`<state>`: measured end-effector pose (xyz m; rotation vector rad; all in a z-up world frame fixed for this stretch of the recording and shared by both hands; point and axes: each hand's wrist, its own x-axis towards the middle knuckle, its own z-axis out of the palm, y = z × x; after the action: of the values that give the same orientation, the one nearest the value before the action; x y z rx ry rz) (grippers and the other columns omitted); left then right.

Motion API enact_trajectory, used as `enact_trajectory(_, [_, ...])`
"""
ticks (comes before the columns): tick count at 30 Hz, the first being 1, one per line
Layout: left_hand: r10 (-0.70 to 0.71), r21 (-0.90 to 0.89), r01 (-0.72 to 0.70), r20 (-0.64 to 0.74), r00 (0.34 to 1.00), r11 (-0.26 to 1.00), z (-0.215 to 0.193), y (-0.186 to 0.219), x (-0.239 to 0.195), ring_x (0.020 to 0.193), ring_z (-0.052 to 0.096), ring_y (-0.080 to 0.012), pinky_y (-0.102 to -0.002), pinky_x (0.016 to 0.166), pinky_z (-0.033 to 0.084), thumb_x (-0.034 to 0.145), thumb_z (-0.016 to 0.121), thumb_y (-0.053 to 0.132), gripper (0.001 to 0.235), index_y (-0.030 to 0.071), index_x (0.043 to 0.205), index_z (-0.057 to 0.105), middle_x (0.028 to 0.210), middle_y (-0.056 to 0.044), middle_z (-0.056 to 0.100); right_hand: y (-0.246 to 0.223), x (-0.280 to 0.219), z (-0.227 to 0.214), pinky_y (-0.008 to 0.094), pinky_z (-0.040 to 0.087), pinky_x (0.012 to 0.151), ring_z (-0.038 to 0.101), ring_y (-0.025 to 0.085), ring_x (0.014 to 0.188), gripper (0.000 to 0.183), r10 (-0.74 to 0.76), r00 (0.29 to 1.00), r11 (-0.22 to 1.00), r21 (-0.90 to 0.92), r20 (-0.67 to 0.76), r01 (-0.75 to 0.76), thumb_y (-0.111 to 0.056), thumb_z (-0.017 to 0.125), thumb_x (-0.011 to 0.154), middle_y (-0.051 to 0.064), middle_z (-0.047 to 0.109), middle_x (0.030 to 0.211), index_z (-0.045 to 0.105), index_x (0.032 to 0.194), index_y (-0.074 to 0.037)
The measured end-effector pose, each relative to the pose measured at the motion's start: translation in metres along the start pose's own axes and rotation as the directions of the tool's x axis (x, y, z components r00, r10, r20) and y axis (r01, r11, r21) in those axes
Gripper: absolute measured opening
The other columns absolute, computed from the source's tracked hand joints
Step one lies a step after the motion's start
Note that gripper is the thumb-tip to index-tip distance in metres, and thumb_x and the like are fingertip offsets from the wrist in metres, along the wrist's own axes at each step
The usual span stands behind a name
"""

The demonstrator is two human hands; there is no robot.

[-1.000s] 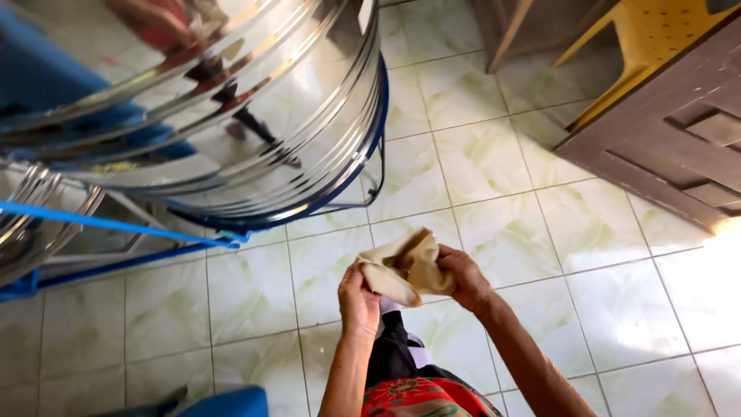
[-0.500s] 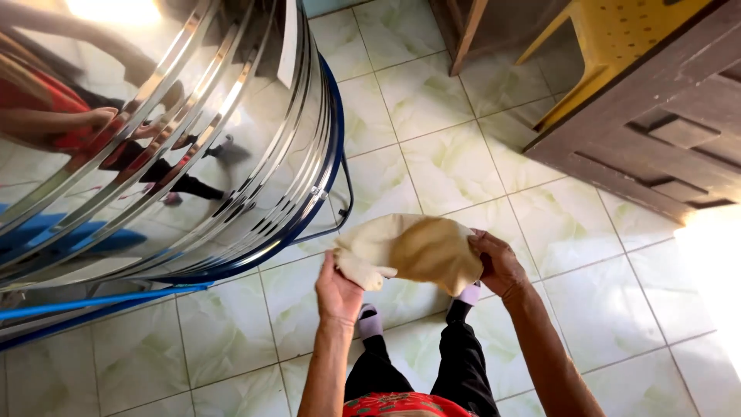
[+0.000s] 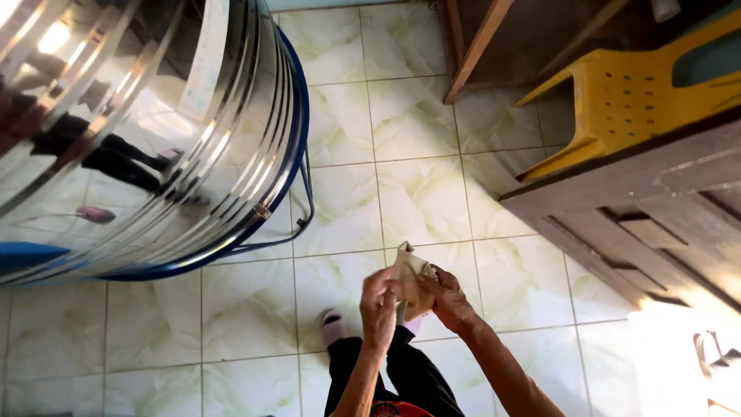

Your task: Cleaning and wiping down various water filtration and storage tanks using a cloth.

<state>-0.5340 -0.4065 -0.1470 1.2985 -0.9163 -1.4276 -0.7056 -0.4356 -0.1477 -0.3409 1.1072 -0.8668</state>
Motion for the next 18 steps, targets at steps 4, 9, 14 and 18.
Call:
enact_trajectory(4, [-0.058, 0.119, 0.073, -0.128, 0.990, 0.990, -0.003, 0.009, 0.040, 0.125, 0.055, -0.0218, -0.032, 0.095, 0.052, 0.097, 0.058, 0.018, 0.048, 0.009, 0.144, 0.056, 0.140, -0.009, 0.053, -0.063, 0.017, 0.005, 0.037, 0.059, 0.090, 0.069, 0.020, 0.103, 0.041, 0.155, 0.974, 0.983, -0.128, 0.163, -0.135, -0.013, 0.064, 0.093, 0.012, 0.071, 0.116, 0.061, 0.131, 0.002])
enact_trajectory(9, [-0.341, -0.569, 0.333, 0.097, 0.935, 0.752, 0.006, -0.016, 0.077, 0.125, 0.058, -0.0185, -0.029, 0.101, 0.047, 0.105, 0.052, 0.045, 0.056, 0.008, 0.147, 0.055, 0.139, -0.011, 0.063, -0.144, 0.059, 0.049, 0.040, 0.057, 0.095, 0.069, 0.026, 0.106, 0.045, 0.255, 0.908, 0.964, -0.020, 0.333, -0.263, -0.015, 0.065, 0.090, 0.015, 0.071, 0.117, 0.059, 0.130, 0.005])
enact_trajectory(14, [-0.403, -0.794, 0.372, 0.176, 0.898, 0.482, 0.019, 0.001, 0.136, 0.108, 0.066, -0.0234, -0.036, 0.087, 0.054, 0.098, 0.057, 0.051, 0.064, 0.004, 0.141, 0.059, 0.123, -0.013, 0.072, -0.203, 0.135, 0.067, 0.041, 0.054, 0.100, 0.069, 0.027, 0.110, 0.047, 0.238, 0.903, 0.971, -0.110, 0.358, -0.212, -0.017, 0.065, 0.089, 0.017, 0.071, 0.120, 0.061, 0.130, 0.006])
enact_trajectory(18, [-0.322, -0.791, 0.313, 0.155, 0.934, 0.526, 0.016, 0.030, 0.182, 0.106, 0.067, -0.0222, -0.041, 0.087, 0.058, 0.089, 0.068, 0.038, 0.057, 0.002, 0.132, 0.056, 0.119, -0.010, 0.070, -0.232, 0.183, 0.081, 0.043, 0.054, 0.098, 0.067, 0.028, 0.108, 0.046, 0.283, 0.900, 0.959, -0.116, 0.330, -0.259, -0.020, 0.065, 0.088, 0.016, 0.070, 0.118, 0.061, 0.128, 0.003])
